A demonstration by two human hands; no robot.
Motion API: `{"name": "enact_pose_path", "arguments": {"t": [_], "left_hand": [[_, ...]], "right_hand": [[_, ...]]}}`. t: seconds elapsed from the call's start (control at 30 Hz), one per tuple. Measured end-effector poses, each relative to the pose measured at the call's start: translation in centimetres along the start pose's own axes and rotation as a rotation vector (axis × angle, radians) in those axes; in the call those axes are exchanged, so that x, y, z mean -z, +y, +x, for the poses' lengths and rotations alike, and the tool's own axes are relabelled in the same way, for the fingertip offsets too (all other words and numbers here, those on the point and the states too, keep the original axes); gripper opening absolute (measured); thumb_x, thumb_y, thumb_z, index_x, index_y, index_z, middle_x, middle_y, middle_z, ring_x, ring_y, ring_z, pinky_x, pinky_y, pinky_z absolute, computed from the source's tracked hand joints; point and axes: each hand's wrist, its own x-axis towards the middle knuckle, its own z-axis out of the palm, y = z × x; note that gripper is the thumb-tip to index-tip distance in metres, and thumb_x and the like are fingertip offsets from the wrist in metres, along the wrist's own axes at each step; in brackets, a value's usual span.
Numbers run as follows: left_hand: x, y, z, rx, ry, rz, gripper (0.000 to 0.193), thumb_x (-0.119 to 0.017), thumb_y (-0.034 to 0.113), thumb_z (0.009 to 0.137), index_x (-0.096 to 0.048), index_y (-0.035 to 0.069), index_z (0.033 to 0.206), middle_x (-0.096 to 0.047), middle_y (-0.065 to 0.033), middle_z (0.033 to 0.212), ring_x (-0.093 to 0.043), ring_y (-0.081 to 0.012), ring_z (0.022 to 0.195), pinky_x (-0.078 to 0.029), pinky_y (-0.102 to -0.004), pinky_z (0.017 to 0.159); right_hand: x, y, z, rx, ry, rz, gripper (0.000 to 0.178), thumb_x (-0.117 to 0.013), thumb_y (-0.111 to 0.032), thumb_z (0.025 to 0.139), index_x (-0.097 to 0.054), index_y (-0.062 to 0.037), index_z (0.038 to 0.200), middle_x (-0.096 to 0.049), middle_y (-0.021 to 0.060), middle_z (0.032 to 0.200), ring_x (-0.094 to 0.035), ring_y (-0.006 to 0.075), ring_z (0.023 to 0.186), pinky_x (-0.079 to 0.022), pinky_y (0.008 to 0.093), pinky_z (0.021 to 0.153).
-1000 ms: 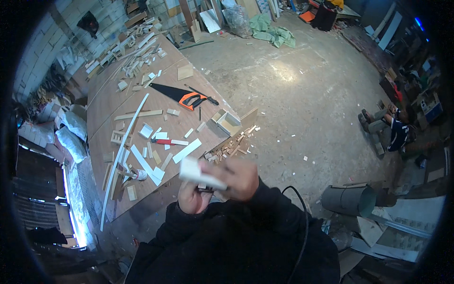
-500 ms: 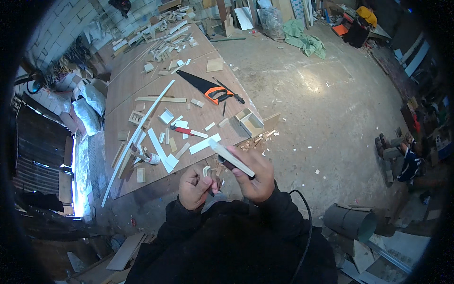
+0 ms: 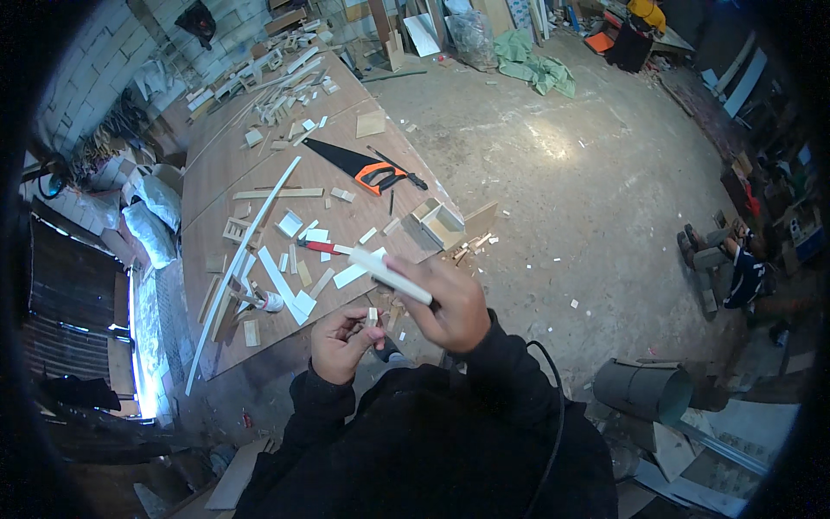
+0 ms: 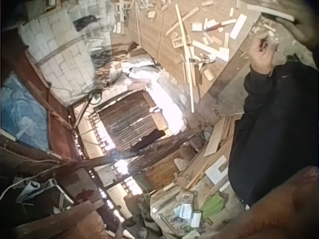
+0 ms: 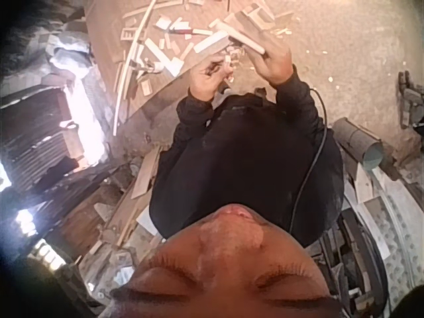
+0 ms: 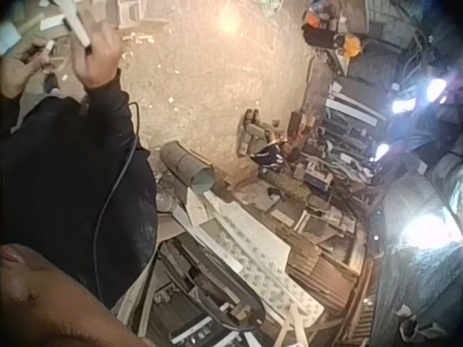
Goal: The person sands small wooden pieces using a sanding block, joins the pieces together, and attaches them onto a small wooden box structure by hand.
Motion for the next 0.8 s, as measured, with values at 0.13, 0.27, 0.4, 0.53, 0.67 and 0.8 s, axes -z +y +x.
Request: {"name": "enact_pose_path", "arguments": {"t": [0.13,0.27,0.4,0.53,0.67,0.8], "left_hand": [[-0.4,-0.2,-0.2,-0.006,0.035,0.014,0.025,-0.069,-0.002,0.085,-0.059,-0.007,0.107,-0.064,-0.0095,0.09,-0.062,-0.0119,0.077,-0.052,-0.0249,0.068],[-1.2,0.0,0.2,-0.024,0.006,0.064,0.025,-0.069,-0.001,0.086,-0.056,-0.006,0.108,-0.062,-0.0074,0.083,-0.061,-0.0119,0.071,-0.051,-0.0249,0.065],[-1.2,-0.2,0.9,0.066,-0.02,-0.117,0.016,-0.057,0.014,0.097,-0.054,-0.002,0.099,-0.06,-0.0064,0.078,-0.057,-0.0116,0.068,-0.046,-0.0239,0.061],[-1.0,-1.7,1.5,0.03,0.003,-0.117,0.028,-0.044,0.025,0.103,-0.051,0.0,0.092,-0.058,-0.0091,0.081,-0.056,-0.0142,0.066,-0.045,-0.0283,0.062],[0.3,-3.4,2.0,-0.044,0.075,0.013,0.036,-0.043,0.029,0.104,-0.057,-0.004,0.107,-0.058,-0.0063,0.081,-0.054,-0.0116,0.07,-0.044,-0.0251,0.067],[-0.4,-3.4,2.0,0.015,0.086,-0.266,0.037,-0.049,0.022,0.102,-0.054,-0.008,0.123,-0.061,-0.009,0.091,-0.061,-0.0172,0.081,-0.051,-0.0311,0.079]], "right_hand": [[0.4,-0.8,-0.7,0.041,-0.107,0.074,0.046,-0.069,-0.005,0.075,-0.065,-0.0078,0.121,-0.053,0.011,0.07,-0.054,0.0252,0.058,-0.043,0.0334,0.055],[0.2,0.4,-0.3,-0.098,-0.052,0.009,0.038,-0.065,-0.005,0.083,-0.064,-0.0035,0.121,-0.06,0.0132,0.081,-0.063,0.024,0.069,-0.048,0.0311,0.062],[0.6,1.0,-1.4,-0.222,0.094,0.385,0.032,-0.06,-0.008,0.091,-0.061,0.0034,0.121,-0.067,0.018,0.104,-0.066,0.022,0.092,-0.05,0.0291,0.08],[0.9,1.8,-2.4,-0.346,0.082,0.479,0.038,-0.059,-0.017,0.095,-0.057,0.0061,0.124,-0.065,0.0162,0.11,-0.062,0.0175,0.097,-0.048,0.0281,0.084],[1.1,2.0,-3.4,-0.433,0.093,0.544,0.037,-0.059,-0.016,0.095,-0.057,0.0066,0.124,-0.065,0.0186,0.114,-0.062,0.0193,0.102,-0.048,0.0308,0.087],[1.1,2.0,-3.9,-0.482,0.062,0.566,0.036,-0.058,-0.016,0.095,-0.057,0.0067,0.124,-0.065,0.0179,0.114,-0.062,0.019,0.104,-0.048,0.0309,0.09]]}}
